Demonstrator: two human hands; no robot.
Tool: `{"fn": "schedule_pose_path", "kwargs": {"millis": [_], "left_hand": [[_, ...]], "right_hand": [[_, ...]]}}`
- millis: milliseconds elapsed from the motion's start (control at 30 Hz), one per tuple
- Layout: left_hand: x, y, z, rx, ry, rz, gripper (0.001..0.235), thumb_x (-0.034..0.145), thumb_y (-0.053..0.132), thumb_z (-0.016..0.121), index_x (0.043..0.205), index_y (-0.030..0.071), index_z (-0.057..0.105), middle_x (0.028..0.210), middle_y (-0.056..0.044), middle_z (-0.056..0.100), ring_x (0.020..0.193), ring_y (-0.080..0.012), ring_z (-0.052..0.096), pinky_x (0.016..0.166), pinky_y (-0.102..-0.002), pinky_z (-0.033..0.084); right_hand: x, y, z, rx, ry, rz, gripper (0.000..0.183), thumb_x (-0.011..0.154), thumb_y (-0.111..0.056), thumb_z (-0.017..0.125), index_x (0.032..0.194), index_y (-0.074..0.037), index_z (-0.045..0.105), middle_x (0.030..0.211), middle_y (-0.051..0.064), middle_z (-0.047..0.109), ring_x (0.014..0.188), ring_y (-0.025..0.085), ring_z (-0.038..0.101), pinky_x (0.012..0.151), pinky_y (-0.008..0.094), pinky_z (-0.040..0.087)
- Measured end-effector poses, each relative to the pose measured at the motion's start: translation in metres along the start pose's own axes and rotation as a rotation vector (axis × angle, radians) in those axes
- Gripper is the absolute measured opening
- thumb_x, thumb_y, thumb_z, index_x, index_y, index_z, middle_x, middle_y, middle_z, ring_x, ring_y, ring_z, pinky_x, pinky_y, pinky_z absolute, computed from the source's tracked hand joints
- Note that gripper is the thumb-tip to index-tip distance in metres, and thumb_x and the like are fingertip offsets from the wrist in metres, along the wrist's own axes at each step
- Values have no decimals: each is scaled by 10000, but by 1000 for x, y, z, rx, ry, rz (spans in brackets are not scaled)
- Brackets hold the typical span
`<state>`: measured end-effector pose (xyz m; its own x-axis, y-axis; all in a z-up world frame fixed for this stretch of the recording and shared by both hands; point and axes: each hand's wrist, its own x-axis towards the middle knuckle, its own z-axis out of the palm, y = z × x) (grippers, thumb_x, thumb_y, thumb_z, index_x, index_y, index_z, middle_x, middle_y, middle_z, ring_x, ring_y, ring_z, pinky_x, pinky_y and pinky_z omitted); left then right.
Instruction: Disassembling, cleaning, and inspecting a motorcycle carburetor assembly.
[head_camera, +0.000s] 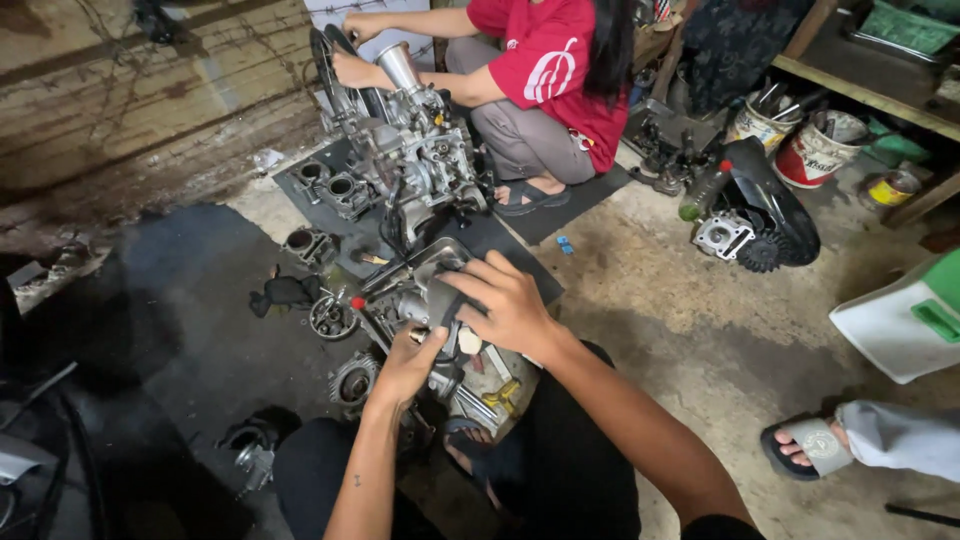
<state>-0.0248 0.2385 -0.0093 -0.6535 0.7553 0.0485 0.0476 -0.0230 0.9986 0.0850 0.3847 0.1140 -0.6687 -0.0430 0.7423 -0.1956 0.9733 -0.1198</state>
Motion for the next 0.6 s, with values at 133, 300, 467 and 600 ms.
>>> {"fn": "schedule_pose_path", "kwargs": {"millis": [133,300,467,600], "left_hand": [[-7,25,14,32,102,-28,538,910,445,753,982,-83,685,751,-177,680,781,-225,619,643,-441,483],[-3,29,24,250,292,-178,611,776,484,861,1003,-48,662,821,-266,710,879,-402,709,679,-507,510],[-5,32,24,246,341,-148,547,749,413,891,992,-29,679,850,-284,726,910,-394,733,708,-502,521],[6,-18,-1,113,209,-76,485,856,366,808,1009,-70,662,829,-245,712,849,-315,713,636,-448,534]], "right_hand": [[-3,-3,6,-166,12,-16,277,915,-207,645,1176,-149,718,850,17,590,746,204,540,477,293,519],[6,-13,8,-341,-6,-4,241,931,-256,649,1126,-133,718,806,26,595,727,174,562,462,223,499],[8,-9,9,-325,-13,-21,273,911,-264,689,1144,-125,713,822,36,620,749,190,596,469,241,526],[6,-2,8,-123,45,-84,283,923,-146,607,1190,-137,700,879,44,598,787,241,564,538,315,557]]}}
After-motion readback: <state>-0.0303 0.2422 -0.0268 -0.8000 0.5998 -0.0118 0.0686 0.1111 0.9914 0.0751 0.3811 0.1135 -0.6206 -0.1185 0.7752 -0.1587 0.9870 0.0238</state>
